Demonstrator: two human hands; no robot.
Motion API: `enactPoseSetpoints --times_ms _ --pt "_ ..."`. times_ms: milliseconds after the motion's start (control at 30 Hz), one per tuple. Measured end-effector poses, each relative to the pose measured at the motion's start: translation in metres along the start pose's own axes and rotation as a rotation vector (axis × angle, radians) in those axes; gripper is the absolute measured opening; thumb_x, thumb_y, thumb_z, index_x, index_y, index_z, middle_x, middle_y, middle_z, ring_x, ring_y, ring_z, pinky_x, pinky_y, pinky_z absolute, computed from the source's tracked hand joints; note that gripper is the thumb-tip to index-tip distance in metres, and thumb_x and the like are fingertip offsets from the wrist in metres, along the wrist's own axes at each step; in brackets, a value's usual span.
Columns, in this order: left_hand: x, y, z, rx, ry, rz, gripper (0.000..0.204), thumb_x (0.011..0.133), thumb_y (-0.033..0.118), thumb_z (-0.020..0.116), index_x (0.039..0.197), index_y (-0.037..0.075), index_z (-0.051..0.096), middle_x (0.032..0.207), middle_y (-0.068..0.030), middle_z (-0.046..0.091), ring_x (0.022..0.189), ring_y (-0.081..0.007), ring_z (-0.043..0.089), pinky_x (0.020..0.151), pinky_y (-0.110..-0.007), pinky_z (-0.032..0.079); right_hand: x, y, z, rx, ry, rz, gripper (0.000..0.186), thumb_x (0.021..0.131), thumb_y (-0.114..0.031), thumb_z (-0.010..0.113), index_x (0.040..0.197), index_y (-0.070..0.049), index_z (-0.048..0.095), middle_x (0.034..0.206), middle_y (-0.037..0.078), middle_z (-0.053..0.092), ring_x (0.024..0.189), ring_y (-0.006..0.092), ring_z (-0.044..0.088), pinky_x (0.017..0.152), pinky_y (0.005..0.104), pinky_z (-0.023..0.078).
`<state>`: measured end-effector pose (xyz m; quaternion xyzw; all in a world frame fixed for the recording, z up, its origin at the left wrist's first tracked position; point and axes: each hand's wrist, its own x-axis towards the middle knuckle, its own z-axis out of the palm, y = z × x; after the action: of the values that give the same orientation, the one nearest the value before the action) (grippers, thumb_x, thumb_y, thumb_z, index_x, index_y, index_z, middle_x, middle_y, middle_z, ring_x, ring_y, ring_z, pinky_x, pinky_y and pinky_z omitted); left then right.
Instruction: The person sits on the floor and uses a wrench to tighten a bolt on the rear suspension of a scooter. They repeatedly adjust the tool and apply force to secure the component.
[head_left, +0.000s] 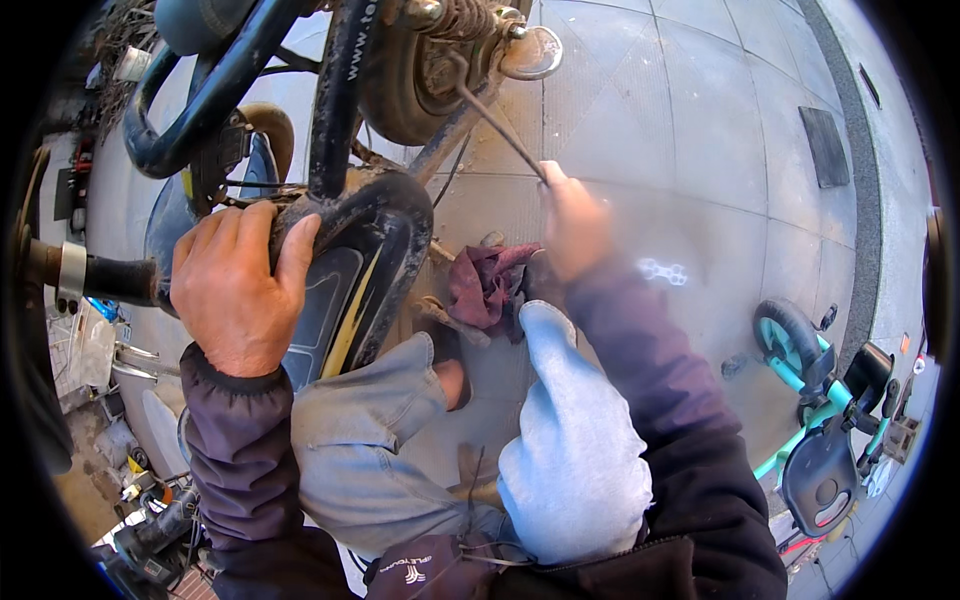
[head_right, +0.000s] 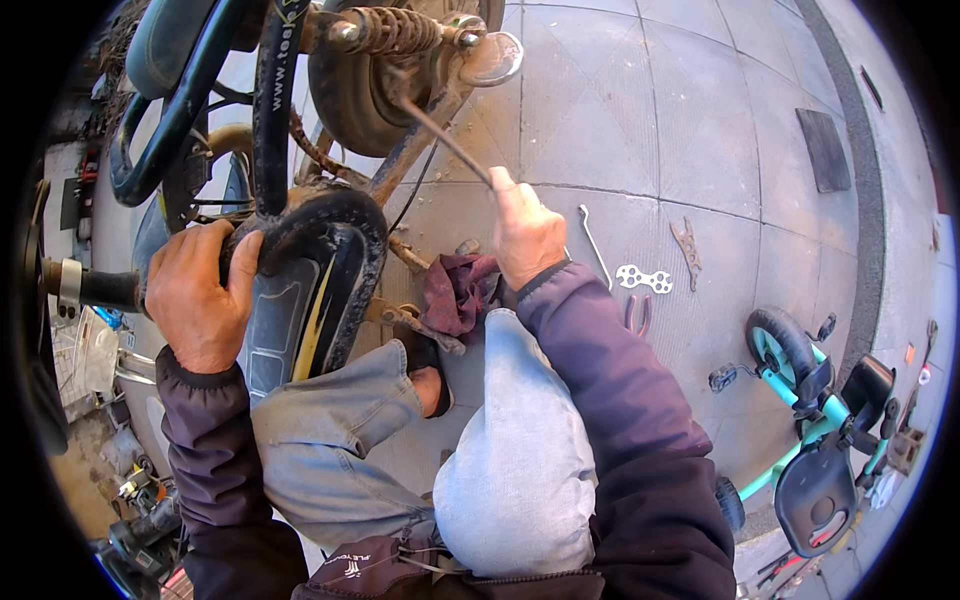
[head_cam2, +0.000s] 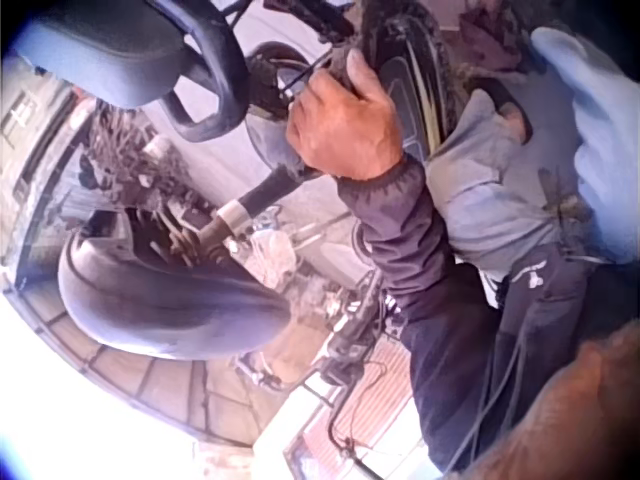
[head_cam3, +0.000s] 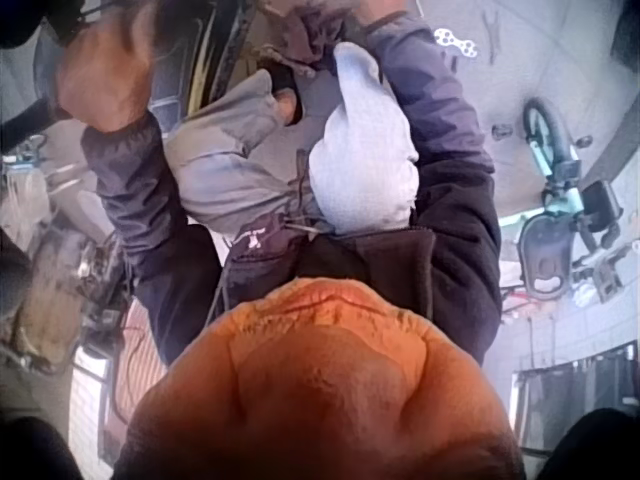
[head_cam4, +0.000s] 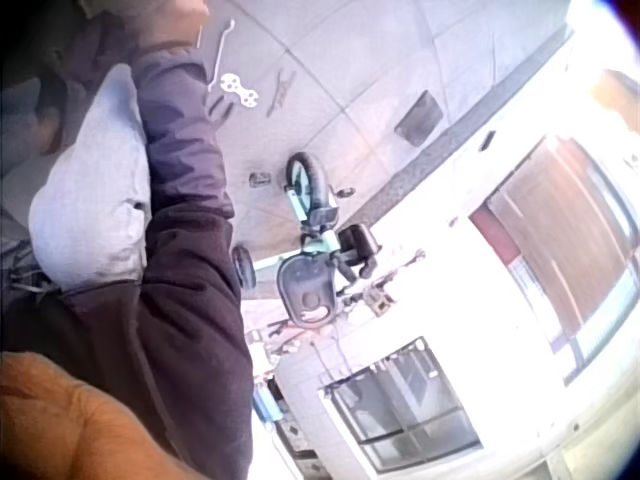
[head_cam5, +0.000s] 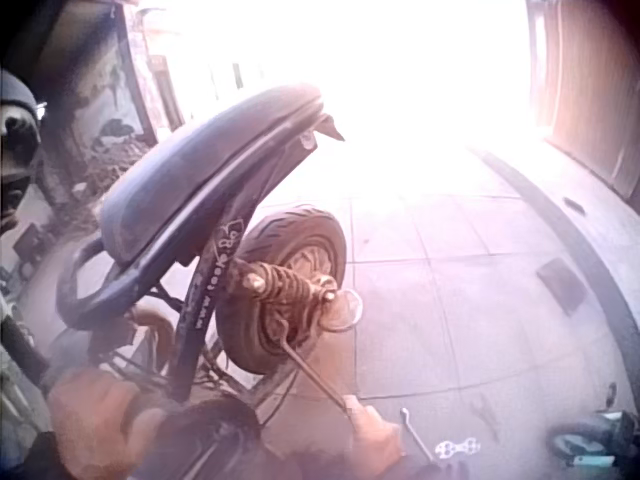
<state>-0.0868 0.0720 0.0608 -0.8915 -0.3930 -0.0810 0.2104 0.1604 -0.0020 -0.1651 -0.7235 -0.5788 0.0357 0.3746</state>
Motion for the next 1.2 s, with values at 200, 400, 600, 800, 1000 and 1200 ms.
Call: enactPoseSetpoints --times_ms 200,400,600,800,1000,1200 --pt "0.002 0.002 -0.005 -0.018 -0.012 -0.015 0.025 0.080 0.026 0.072 0.089 0.004 0.064 0.078 -0.0097 0.060 0.079 -0.0293 0.060 0.071 -0.040 0.044 -0.009 0.018 0.006 0.184 -0.093 0.239 0.026 0.089 -0.015 0.059 0.113 -0.005 0.060 0.090 0.021 0.066 0.082 0.0406 0.064 0.071 0.0472 0.050" --pt "0.006 0.004 -0.007 -0.095 -0.014 -0.074 0.029 0.081 0.025 0.072 0.097 0.003 0.064 0.084 -0.0117 0.062 0.082 -0.0317 0.060 0.075 -0.041 0.045 -0.045 0.015 -0.005 0.576 -0.135 0.645 0.023 0.095 -0.018 0.053 0.107 0.000 0.061 0.074 0.013 0.064 0.064 0.0245 0.063 0.059 0.0369 0.050" --pt "0.021 0.037 -0.009 -0.503 -0.146 -0.325 0.041 0.088 0.025 0.066 0.118 -0.001 0.055 0.104 -0.0192 0.062 0.095 -0.0356 0.060 0.083 -0.042 0.046 -0.010 -0.011 -0.042 1.188 -0.066 0.992 0.025 0.100 -0.026 0.047 0.100 -0.002 0.053 0.063 0.002 0.049 0.046 0.0090 0.048 0.038 0.0259 0.043" --pt "0.030 0.044 0.027 -0.139 -0.141 -0.315 0.052 0.089 0.028 0.063 0.124 -0.004 0.042 0.089 -0.0214 0.065 0.071 -0.0382 0.065 0.060 -0.046 0.051 0.035 -0.023 -0.049 1.030 0.059 0.878 0.023 0.100 -0.025 0.046 0.094 -0.006 0.056 0.059 -0.001 0.049 0.046 0.0085 0.049 0.039 0.0258 0.042" --pt "0.031 0.045 0.027 -0.174 -0.141 -0.315 0.052 0.090 0.028 0.062 0.126 -0.004 0.041 0.088 -0.0230 0.065 0.072 -0.0381 0.065 0.061 -0.046 0.051 0.042 0.009 0.007 0.109 0.160 0.500 0.019 0.097 -0.019 0.050 0.104 -0.003 0.056 0.071 0.023 0.062 0.068 0.0411 0.063 0.057 0.0480 0.046" --pt "0.031 0.045 0.027 -0.169 -0.131 -0.291 0.056 0.086 0.026 0.066 0.123 -0.007 0.041 0.086 -0.0204 0.064 0.075 -0.0366 0.065 0.062 -0.043 0.052 0.042 -0.001 0.014 0.255 0.296 0.490 0.022 0.096 -0.025 0.052 0.102 -0.005 0.058 0.078 0.024 0.064 0.078 0.0441 0.063 0.066 0.0513 0.048"
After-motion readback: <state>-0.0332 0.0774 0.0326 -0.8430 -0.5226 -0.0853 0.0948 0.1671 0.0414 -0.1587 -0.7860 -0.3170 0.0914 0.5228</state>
